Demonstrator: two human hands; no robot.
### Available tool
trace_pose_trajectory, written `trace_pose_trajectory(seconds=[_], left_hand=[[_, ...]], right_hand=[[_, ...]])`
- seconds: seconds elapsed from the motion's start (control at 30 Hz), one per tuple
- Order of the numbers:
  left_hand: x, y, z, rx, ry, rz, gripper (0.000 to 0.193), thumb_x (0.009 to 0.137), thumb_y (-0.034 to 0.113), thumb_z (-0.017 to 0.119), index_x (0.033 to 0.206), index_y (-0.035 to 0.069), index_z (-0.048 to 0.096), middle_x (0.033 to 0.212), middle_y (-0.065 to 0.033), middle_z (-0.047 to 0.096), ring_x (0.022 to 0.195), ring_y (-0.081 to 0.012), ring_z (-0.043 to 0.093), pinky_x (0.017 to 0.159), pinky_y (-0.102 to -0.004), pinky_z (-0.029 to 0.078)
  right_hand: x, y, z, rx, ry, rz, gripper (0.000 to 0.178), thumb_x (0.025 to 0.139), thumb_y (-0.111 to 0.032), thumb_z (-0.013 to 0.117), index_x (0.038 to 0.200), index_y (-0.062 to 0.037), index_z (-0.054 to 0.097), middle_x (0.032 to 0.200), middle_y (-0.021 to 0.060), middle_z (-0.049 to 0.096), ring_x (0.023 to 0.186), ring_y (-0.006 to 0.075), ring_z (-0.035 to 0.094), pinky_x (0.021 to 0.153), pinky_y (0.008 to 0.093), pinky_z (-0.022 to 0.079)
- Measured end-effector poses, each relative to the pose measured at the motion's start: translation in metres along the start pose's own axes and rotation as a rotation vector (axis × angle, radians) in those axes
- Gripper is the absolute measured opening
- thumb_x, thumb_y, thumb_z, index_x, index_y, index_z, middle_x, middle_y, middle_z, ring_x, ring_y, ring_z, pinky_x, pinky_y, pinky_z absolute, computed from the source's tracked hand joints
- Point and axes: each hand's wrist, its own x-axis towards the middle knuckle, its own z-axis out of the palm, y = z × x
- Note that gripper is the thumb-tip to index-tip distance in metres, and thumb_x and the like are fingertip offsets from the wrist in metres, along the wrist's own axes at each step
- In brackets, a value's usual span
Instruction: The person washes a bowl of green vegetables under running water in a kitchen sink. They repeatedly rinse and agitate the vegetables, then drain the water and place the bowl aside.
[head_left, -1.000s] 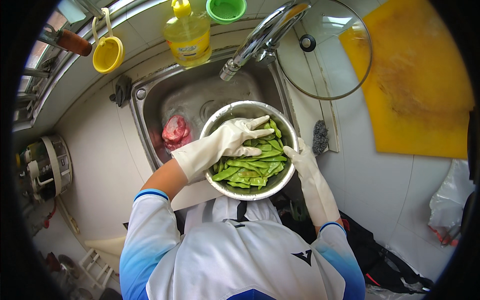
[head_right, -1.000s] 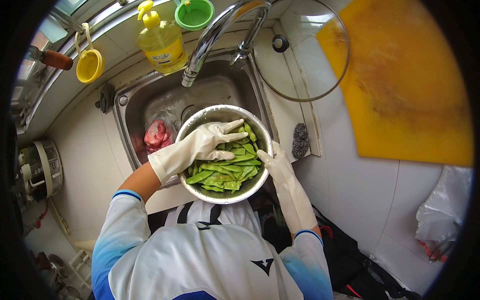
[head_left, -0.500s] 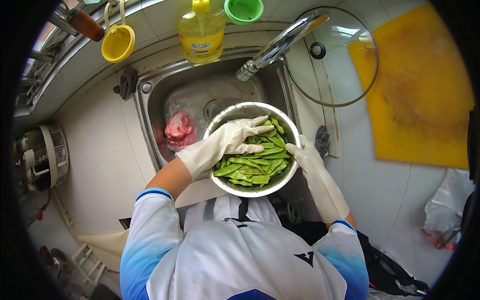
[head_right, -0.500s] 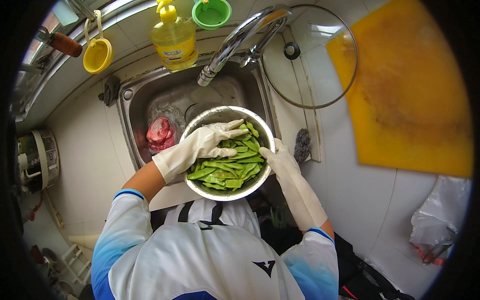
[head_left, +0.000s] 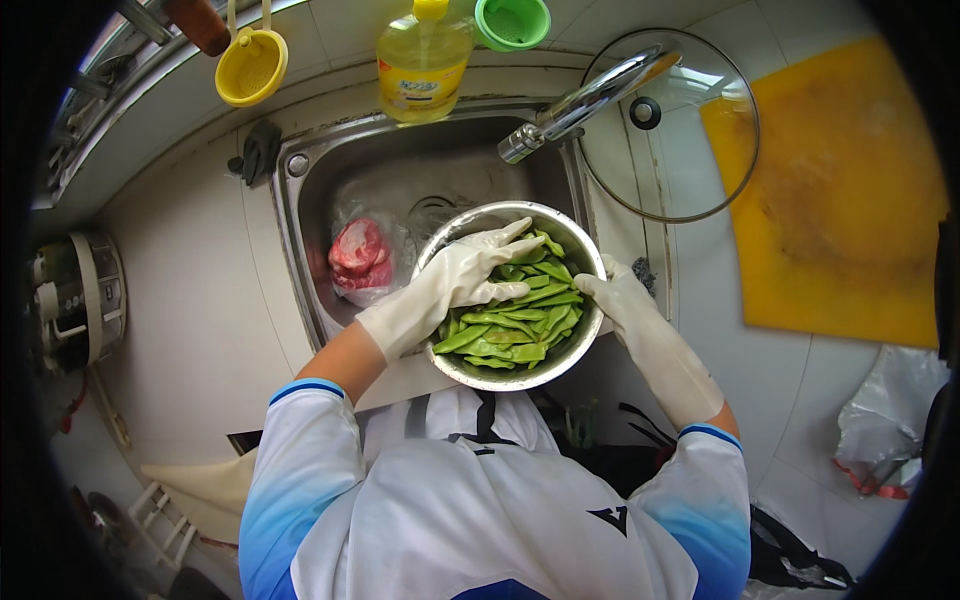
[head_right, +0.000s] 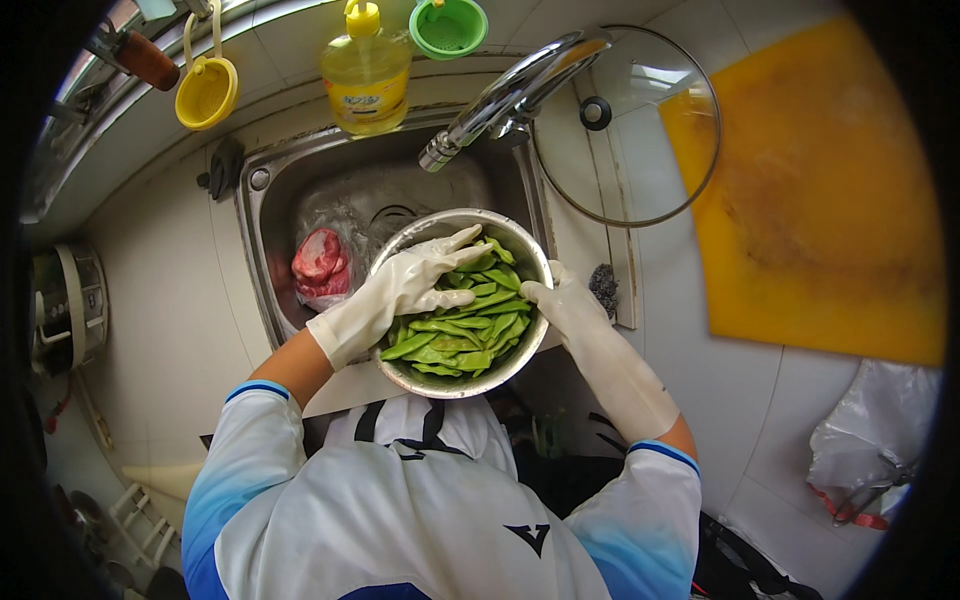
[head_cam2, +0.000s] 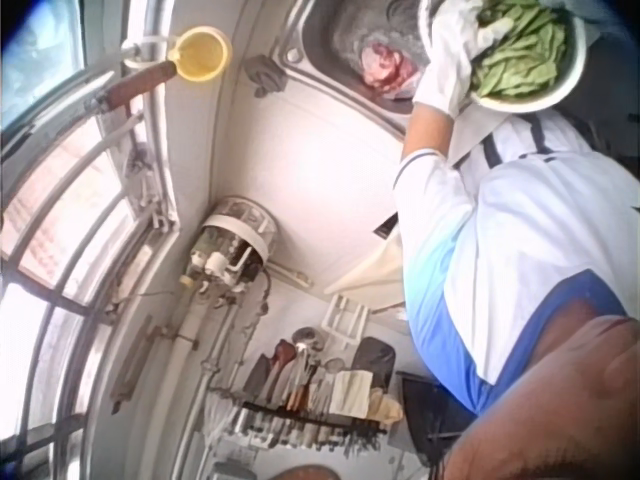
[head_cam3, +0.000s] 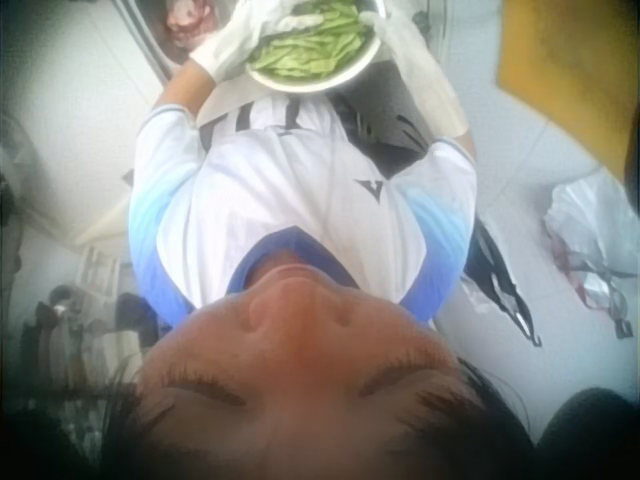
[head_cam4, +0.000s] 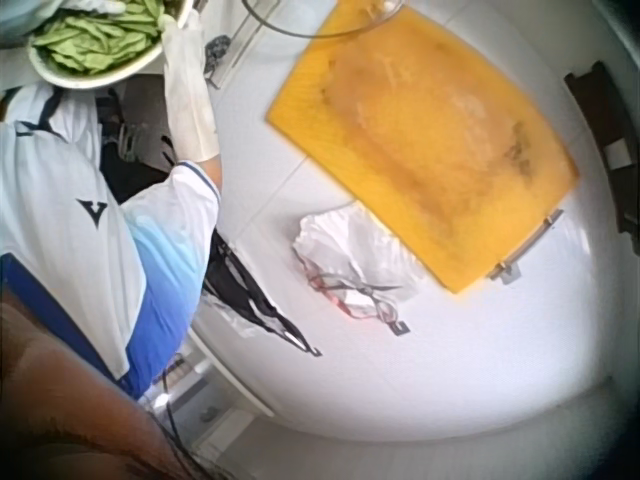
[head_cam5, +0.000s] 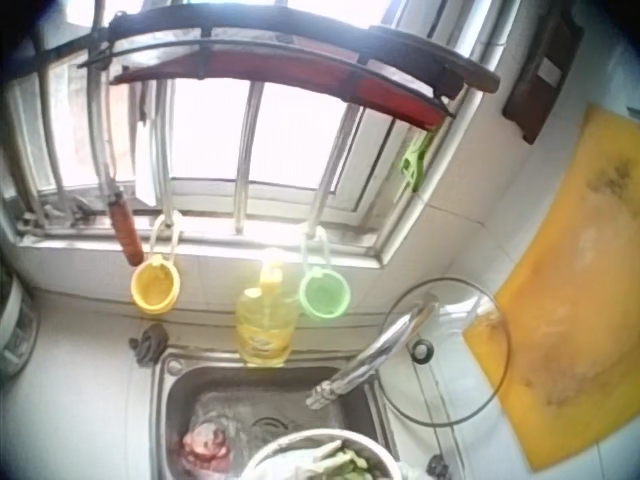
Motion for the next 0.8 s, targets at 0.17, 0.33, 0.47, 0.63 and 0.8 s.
trace_pose_trajectory(seconds=[0.17,0.33,0.47,0.63,0.8], left_hand=[[-0.003,-0.003,0.009,-0.116,0.121,-0.009,0.074,0.101,0.046,0.072,0.163,0.013,0.049,0.171,-0.0249,0.037,0.155,-0.0423,0.042,0.130,-0.0468,0.034],[-0.001,-0.003,0.013,-0.172,0.158,-0.057,0.072,0.103,0.043,0.069,0.163,0.010,0.047,0.173,-0.0233,0.034,0.157,-0.0395,0.039,0.131,-0.0457,0.033],[0.003,-0.002,0.016,-0.322,0.181,-0.038,0.072,0.103,0.046,0.067,0.163,0.011,0.047,0.173,-0.0229,0.035,0.157,-0.0395,0.039,0.131,-0.0451,0.033],[0.006,-0.004,0.028,-0.400,0.233,-0.047,0.073,0.105,0.046,0.066,0.165,0.011,0.044,0.174,-0.0236,0.033,0.160,-0.0377,0.036,0.132,-0.0436,0.030],[0.006,0.001,0.032,-0.522,0.261,-0.061,0.072,0.105,0.043,0.069,0.164,0.011,0.045,0.175,-0.0228,0.031,0.163,-0.0340,0.030,0.135,-0.0397,0.024]], right_hand=[[-0.007,-0.026,-0.002,-0.037,0.006,0.003,0.047,0.097,-0.004,0.072,0.141,0.0054,0.061,0.123,0.0204,0.074,0.116,0.0259,0.069,0.105,0.0357,0.054],[-0.021,-0.063,0.001,-0.210,-0.012,-0.022,0.054,0.096,-0.007,0.071,0.147,0.0056,0.057,0.126,0.0195,0.073,0.116,0.0236,0.070,0.102,0.0337,0.054],[-0.002,-0.053,-0.010,-0.242,-0.026,-0.056,0.053,0.095,-0.009,0.070,0.145,0.0056,0.059,0.116,0.0164,0.076,0.098,0.0201,0.072,0.081,0.0319,0.057],[0.014,-0.076,-0.015,-0.413,-0.112,-0.054,0.044,0.093,-0.012,0.071,0.133,0.0050,0.065,0.097,0.0109,0.075,0.070,0.0154,0.067,0.055,0.0301,0.050],[0.009,-0.105,-0.014,-0.548,-0.176,-0.005,0.039,0.092,-0.017,0.072,0.125,0.0035,0.067,0.088,0.0089,0.071,0.059,0.0144,0.059,0.052,0.0303,0.046]])
